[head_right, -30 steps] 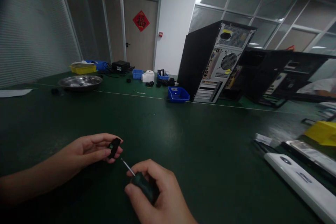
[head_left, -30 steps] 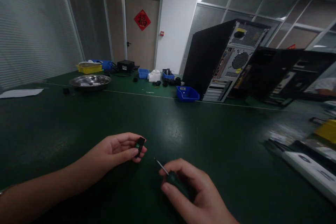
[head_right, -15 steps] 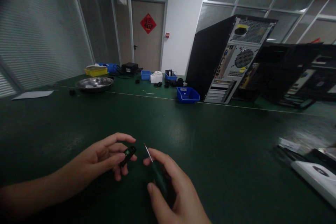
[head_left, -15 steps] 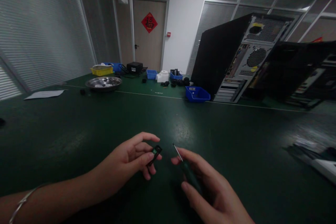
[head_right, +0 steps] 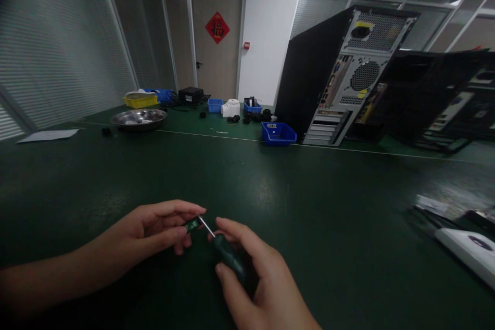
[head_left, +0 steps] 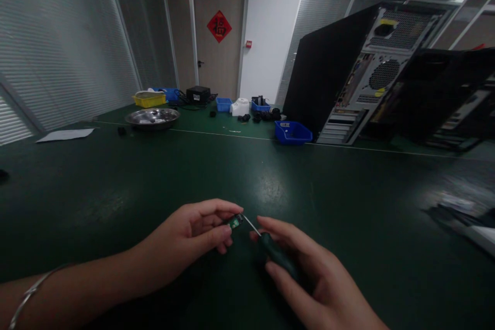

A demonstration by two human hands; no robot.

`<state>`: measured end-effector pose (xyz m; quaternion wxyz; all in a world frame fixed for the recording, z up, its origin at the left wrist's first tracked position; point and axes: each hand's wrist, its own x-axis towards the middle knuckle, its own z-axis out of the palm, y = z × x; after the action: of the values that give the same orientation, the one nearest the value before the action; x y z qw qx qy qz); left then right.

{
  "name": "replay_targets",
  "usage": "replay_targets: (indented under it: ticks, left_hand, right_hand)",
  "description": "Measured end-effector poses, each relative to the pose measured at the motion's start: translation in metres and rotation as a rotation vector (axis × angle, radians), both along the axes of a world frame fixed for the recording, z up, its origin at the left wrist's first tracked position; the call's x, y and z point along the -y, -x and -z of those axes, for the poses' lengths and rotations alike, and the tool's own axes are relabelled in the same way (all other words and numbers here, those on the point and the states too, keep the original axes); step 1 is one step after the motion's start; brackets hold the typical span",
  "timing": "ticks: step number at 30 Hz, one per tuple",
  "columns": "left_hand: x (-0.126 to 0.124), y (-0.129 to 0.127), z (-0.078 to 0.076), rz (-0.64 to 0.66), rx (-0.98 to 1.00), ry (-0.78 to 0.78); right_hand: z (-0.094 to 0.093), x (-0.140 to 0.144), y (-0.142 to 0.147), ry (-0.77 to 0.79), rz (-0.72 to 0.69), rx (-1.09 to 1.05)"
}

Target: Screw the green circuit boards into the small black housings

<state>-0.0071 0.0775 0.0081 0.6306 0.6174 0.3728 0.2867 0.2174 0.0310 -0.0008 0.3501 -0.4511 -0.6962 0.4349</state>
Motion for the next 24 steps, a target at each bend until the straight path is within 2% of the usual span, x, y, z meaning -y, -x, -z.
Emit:
replay_targets:
  ticks: [5, 17, 20, 24]
  left_hand:
    - [0.0005, 0.0007, 0.0011, 0.014, -0.004, 0.016]
    - [0.0038, 0.0034, 0.0069, 0.054, -0.016, 0.023]
    - [0.0053, 0.0029, 0.0075, 0.072, 0.023, 0.033]
    - [0.0066, 0.0018, 0.0053, 0.067, 0.018, 0.035]
  right_hand:
    - [-0.0048, 0.0026, 0.0028, 0.071, 0.007, -0.053]
    - [-0.0039, -0.0010, 0.0006, -0.184, -0.111, -0.019]
    - [-0.0045, -0.0015, 0.0002, -0.194, -0.138, -0.017]
    - [-0.0064, 0.0000, 0.0025, -0.129, -0.067, -0.025]
